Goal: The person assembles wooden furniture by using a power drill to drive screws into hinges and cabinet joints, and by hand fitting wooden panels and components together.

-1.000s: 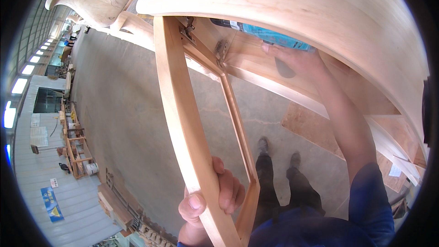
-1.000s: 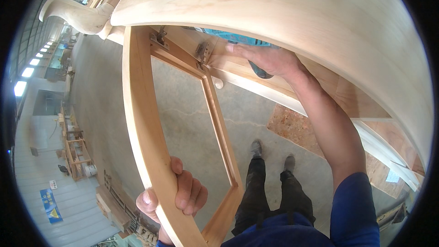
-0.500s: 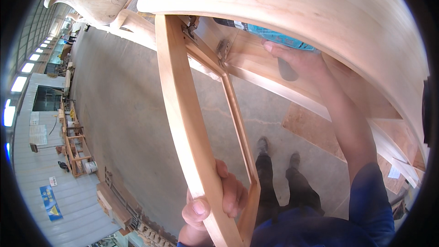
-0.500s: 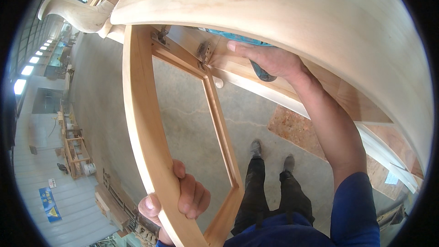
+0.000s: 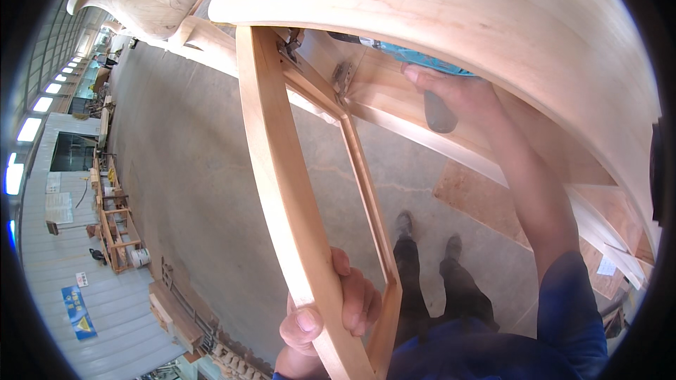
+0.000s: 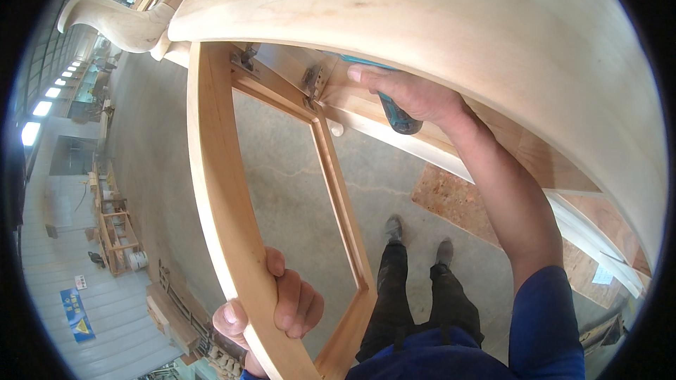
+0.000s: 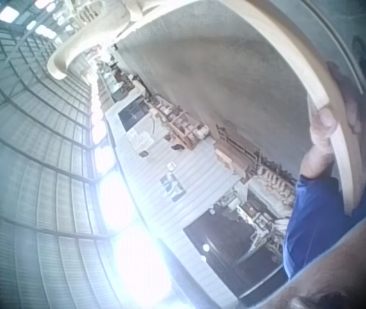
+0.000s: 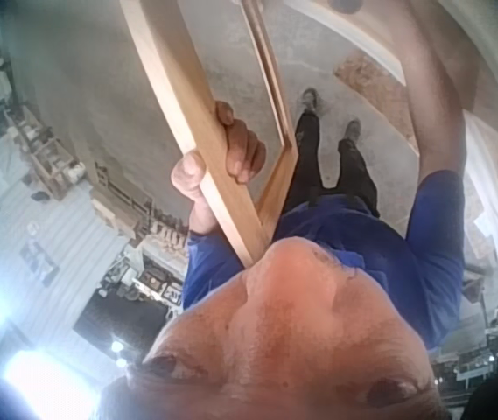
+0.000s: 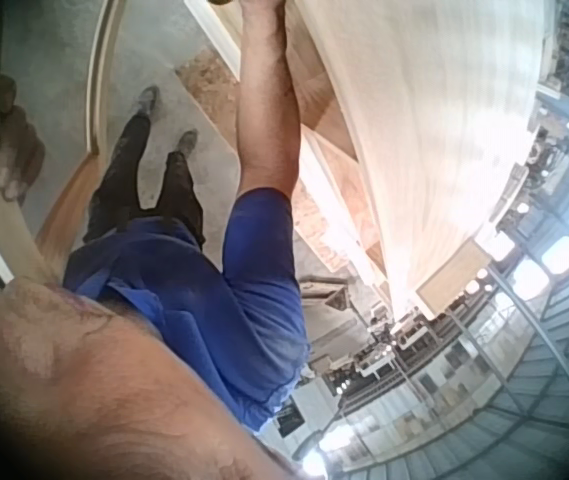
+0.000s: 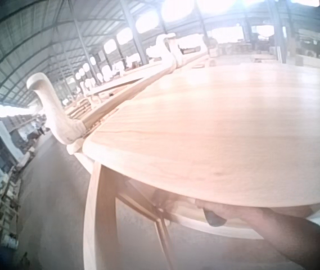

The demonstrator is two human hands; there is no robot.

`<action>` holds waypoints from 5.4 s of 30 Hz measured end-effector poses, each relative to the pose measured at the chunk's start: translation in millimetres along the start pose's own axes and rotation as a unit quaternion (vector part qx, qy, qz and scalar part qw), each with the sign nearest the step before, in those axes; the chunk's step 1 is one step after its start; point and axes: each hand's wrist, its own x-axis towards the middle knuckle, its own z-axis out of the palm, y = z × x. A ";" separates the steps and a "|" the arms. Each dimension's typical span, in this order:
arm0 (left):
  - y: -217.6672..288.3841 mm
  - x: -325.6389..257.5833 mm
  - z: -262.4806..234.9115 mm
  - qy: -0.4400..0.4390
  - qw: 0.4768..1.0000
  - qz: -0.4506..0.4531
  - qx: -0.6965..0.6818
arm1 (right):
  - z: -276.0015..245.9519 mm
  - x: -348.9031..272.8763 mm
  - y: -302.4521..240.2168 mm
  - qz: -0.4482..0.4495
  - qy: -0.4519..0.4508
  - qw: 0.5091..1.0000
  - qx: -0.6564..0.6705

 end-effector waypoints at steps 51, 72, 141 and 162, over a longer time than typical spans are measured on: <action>-111.8 145.1 115.5 -0.087 0.992 0.091 0.031 | -177.9 -543.6 40.9 0.311 0.226 0.920 0.076; -179.9 188.8 82.7 -0.211 0.787 0.120 0.567 | -80.1 -580.7 -13.3 0.305 0.414 0.853 0.093; -805.5 25.7 479.0 -0.436 0.817 -0.128 0.354 | -811.3 -845.7 -215.6 0.045 0.282 0.672 -0.683; -838.6 -98.4 482.4 0.048 0.678 0.465 0.567 | -920.0 -890.8 -255.3 -0.099 0.200 0.636 -0.739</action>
